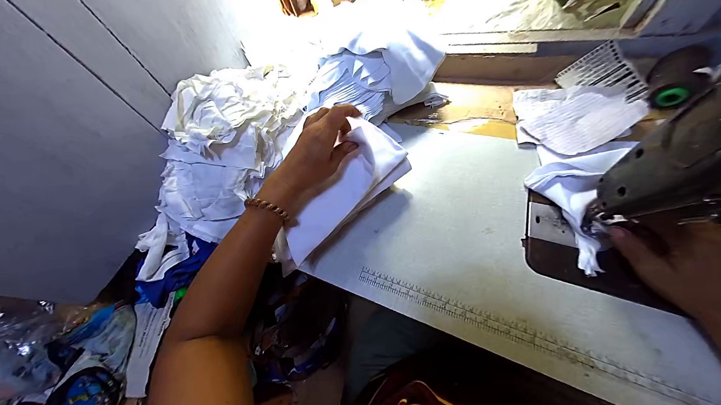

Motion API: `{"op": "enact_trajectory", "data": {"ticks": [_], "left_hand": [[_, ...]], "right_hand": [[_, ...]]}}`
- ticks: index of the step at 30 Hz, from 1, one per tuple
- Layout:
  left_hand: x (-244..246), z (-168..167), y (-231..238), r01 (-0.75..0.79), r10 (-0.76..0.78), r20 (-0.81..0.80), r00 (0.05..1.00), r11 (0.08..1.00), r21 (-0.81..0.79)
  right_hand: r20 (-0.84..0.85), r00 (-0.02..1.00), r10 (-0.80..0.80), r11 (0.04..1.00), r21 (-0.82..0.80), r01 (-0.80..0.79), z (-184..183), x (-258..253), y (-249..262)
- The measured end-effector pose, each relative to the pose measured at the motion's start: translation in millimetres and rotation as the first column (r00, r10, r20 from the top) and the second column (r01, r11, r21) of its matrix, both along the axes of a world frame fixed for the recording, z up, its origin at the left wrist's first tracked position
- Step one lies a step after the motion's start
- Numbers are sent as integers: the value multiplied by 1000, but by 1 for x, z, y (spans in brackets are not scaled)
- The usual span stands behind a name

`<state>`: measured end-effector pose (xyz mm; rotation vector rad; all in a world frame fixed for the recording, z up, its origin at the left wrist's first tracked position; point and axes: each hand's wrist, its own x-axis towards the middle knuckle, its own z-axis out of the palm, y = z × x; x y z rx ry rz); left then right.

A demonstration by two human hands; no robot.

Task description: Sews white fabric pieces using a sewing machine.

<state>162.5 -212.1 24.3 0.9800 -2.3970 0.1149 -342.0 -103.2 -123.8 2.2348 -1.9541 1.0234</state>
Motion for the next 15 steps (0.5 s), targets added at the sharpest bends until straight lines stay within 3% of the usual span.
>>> {"op": "enact_trajectory", "data": {"ticks": [4, 6, 8, 10, 13, 15], "left_hand": [[13, 15, 13, -88, 77, -180, 981, 995, -56], [12, 40, 33, -65, 21, -253, 967, 984, -165], [21, 61, 49, -19, -61, -222, 973, 939, -344], [55, 58, 57, -58, -47, -238, 970, 908, -416], [79, 24, 98, -214, 148, -491, 858, 973, -81], [67, -1, 137, -6, 51, -696, 716, 998, 66]], "right_hand": [[-7, 1000, -1, 999, 43, 1, 7, 4, -4], [11, 1000, -14, 1000, -16, 14, 12, 11, 1], [15, 999, -42, 997, -60, 43, 17, 16, 11], [59, 998, -20, 997, -77, 25, 22, 23, 20], [106, 994, 19, 999, -33, -16, 24, 36, 32], [38, 999, 22, 1000, 13, -23, 18, 41, 33]]}}
